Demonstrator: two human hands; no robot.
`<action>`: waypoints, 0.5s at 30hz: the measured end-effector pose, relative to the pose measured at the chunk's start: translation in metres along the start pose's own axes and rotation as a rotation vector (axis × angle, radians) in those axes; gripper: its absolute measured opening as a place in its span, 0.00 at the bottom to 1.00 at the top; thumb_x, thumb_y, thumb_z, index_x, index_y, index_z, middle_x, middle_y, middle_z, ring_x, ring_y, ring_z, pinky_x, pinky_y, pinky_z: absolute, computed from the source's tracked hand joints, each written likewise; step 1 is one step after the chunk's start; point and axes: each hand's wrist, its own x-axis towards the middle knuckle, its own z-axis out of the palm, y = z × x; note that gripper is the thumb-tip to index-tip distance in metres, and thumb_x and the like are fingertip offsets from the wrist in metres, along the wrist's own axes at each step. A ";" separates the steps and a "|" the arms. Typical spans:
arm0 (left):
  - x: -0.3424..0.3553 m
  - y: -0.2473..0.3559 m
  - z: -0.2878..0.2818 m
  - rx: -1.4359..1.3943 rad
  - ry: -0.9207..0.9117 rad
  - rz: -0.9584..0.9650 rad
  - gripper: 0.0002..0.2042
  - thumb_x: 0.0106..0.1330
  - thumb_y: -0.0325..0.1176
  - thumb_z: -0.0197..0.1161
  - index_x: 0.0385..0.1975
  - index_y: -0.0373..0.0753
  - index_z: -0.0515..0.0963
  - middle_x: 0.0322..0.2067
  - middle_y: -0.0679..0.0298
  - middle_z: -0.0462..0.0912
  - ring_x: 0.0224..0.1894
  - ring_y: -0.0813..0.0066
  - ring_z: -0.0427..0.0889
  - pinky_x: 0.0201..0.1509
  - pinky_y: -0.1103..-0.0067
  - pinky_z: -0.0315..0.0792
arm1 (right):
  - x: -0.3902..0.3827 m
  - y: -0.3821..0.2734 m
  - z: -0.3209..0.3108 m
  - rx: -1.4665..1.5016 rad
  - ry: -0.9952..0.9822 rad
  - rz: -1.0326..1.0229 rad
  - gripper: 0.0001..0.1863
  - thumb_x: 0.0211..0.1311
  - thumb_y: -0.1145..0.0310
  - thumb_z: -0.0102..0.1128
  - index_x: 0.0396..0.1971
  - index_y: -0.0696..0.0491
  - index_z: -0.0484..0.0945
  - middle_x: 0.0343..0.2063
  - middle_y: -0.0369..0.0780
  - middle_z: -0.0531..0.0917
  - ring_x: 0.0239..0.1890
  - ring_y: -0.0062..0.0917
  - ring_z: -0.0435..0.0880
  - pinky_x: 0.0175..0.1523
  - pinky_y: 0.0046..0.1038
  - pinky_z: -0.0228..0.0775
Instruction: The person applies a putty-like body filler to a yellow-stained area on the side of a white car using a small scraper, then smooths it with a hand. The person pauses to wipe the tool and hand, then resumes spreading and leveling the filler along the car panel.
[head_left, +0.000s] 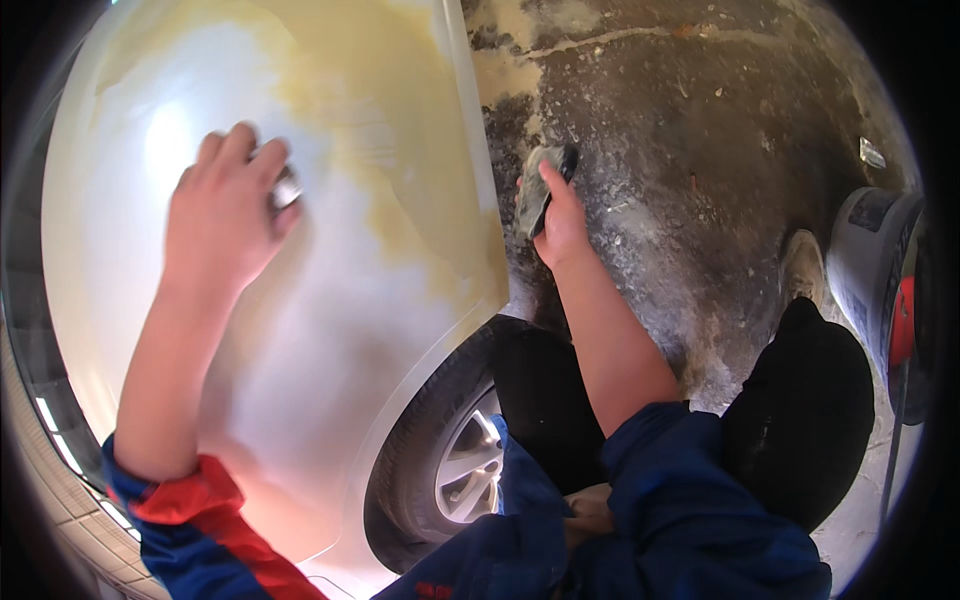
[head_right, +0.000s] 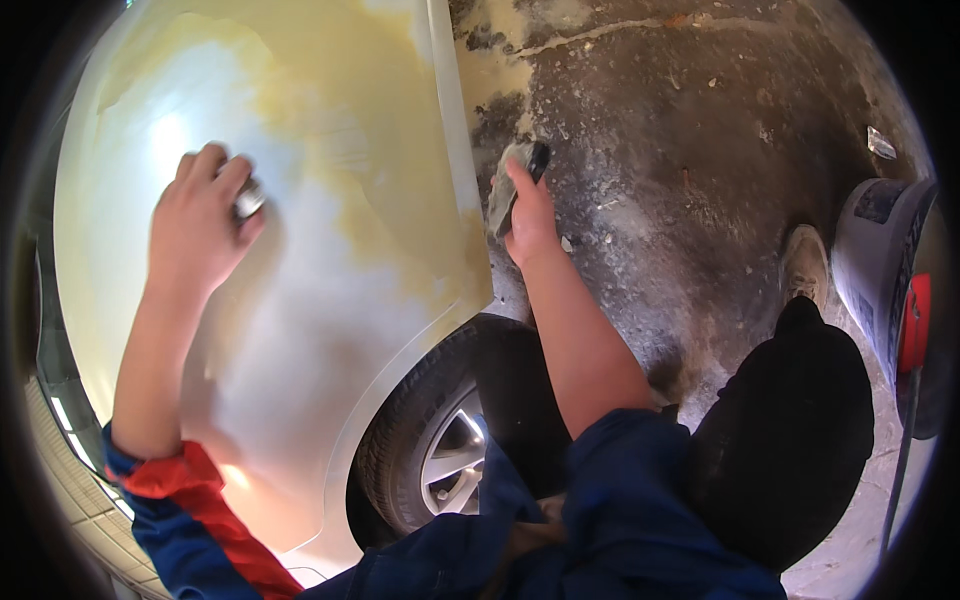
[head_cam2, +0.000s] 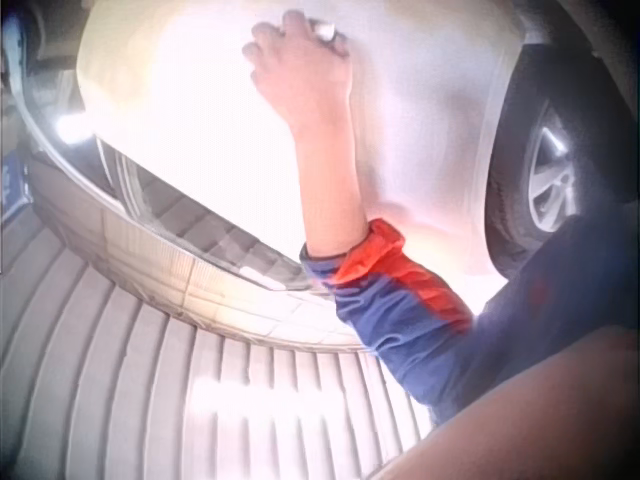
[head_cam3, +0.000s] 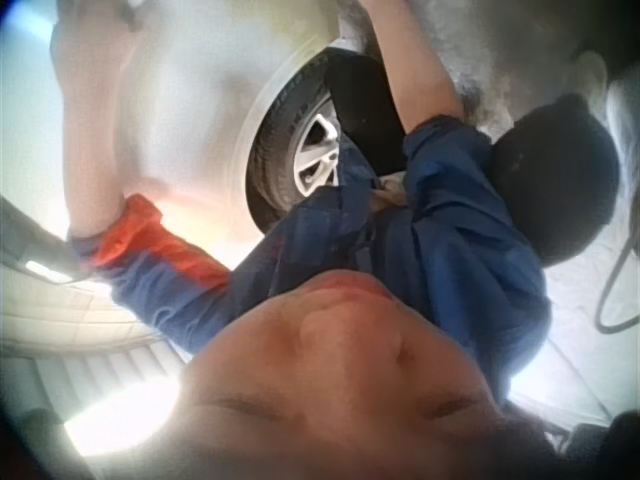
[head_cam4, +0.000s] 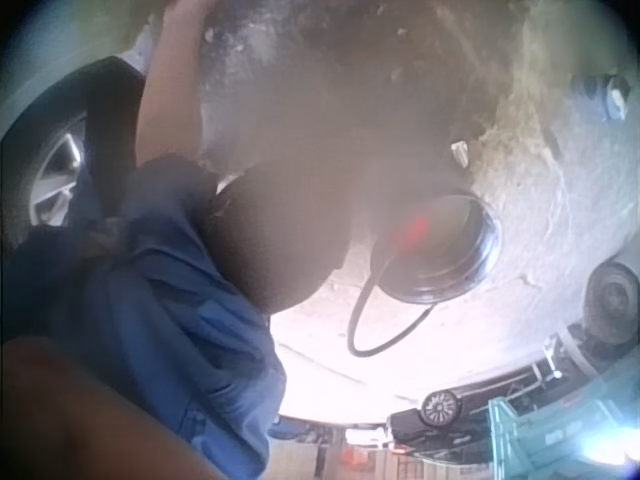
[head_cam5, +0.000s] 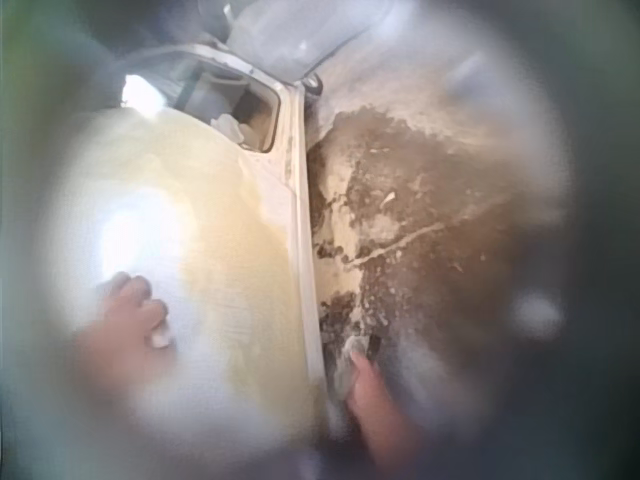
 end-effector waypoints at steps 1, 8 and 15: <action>-0.013 -0.009 -0.006 0.007 0.012 0.028 0.17 0.51 0.29 0.72 0.42 0.42 0.78 0.45 0.62 0.78 0.48 0.58 0.79 0.46 0.65 0.79 | -0.001 0.011 -0.011 -0.025 0.029 0.101 0.19 0.70 0.53 0.64 0.53 0.49 0.79 0.41 0.35 0.84 0.41 0.27 0.84 0.47 0.32 0.78; -0.099 -0.050 -0.014 0.000 0.234 0.326 0.21 0.53 0.29 0.72 0.49 0.40 0.77 0.54 0.52 0.80 0.53 0.46 0.82 0.52 0.61 0.81 | -0.019 0.071 -0.049 -0.194 -0.148 0.194 0.21 0.68 0.65 0.66 0.59 0.51 0.77 0.47 0.36 0.85 0.48 0.26 0.84 0.54 0.33 0.77; -0.106 -0.061 -0.002 -0.003 0.141 0.289 0.20 0.53 0.29 0.73 0.46 0.37 0.78 0.51 0.45 0.81 0.50 0.44 0.83 0.48 0.61 0.81 | -0.013 0.079 -0.059 -0.235 -0.210 0.154 0.19 0.71 0.62 0.65 0.57 0.54 0.78 0.47 0.36 0.85 0.47 0.24 0.85 0.54 0.31 0.77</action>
